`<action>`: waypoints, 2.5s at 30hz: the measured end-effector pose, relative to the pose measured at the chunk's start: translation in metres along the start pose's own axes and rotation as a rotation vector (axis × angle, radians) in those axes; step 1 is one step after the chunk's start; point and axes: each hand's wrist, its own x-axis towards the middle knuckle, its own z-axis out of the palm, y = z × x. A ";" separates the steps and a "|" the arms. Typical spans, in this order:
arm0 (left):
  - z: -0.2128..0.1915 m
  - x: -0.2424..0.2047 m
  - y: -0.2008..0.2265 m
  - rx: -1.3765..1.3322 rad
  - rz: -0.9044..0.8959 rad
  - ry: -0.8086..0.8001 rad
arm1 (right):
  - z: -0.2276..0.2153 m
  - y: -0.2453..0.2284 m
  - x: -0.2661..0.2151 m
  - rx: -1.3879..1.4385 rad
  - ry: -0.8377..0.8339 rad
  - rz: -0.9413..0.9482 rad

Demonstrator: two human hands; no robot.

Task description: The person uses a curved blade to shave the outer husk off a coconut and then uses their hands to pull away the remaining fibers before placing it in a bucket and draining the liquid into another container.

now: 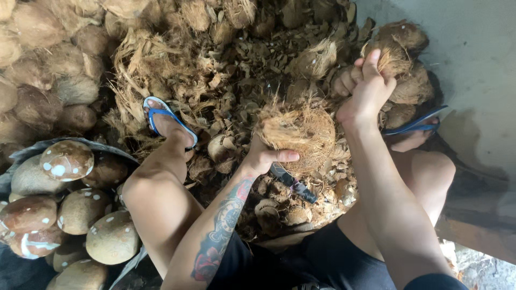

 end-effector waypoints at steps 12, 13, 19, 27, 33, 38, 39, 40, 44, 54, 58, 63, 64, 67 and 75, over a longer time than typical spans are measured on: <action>-0.033 -0.019 0.007 -0.359 -0.175 0.040 | -0.034 -0.059 0.030 -0.668 -1.290 -1.082; -0.030 -0.015 0.007 -0.366 -0.173 0.044 | -0.027 -0.049 0.002 -0.675 -1.297 -1.078; -0.004 -0.007 0.042 -0.166 -0.271 0.125 | -0.013 -0.027 -0.067 -1.162 -1.429 -0.502; -0.014 -0.009 0.024 -0.097 -0.295 -0.120 | -0.050 0.018 -0.042 -1.150 -1.349 -0.551; -0.012 -0.008 0.035 -0.004 -0.096 -0.039 | -0.045 0.015 -0.040 -0.948 -1.017 -0.353; -0.057 -0.014 0.006 -0.016 -0.121 -0.132 | -0.025 0.005 -0.071 -0.866 -1.108 -0.293; -0.077 -0.020 -0.013 -0.013 -0.132 -0.133 | -0.027 0.015 -0.070 -0.837 -0.926 -0.313; -0.052 -0.013 0.009 -0.012 -0.131 -0.133 | -0.028 0.019 -0.065 -0.836 -0.926 -0.315; 0.005 0.005 0.051 0.037 0.013 -0.063 | -0.037 0.038 -0.016 -0.534 -0.138 0.139; -0.018 -0.005 -0.029 -0.293 0.041 0.035 | -0.114 0.115 0.120 -0.604 0.136 -0.739; -0.029 -0.005 -0.028 -0.344 0.059 0.084 | -0.044 0.054 0.072 -0.751 -0.020 -0.953; -0.087 -0.061 -0.070 -0.605 -0.230 0.106 | -0.078 0.023 0.115 0.330 0.094 -0.234; -0.087 -0.057 -0.059 -0.595 -0.226 0.115 | -0.062 0.028 0.080 0.335 0.089 -0.222; -0.091 -0.042 -0.063 -0.572 -0.159 0.235 | -0.037 0.027 -0.001 -0.675 -0.969 -0.445; 0.022 0.030 0.086 -0.168 -0.397 0.901 | -0.034 0.056 -0.071 -0.763 -0.354 0.161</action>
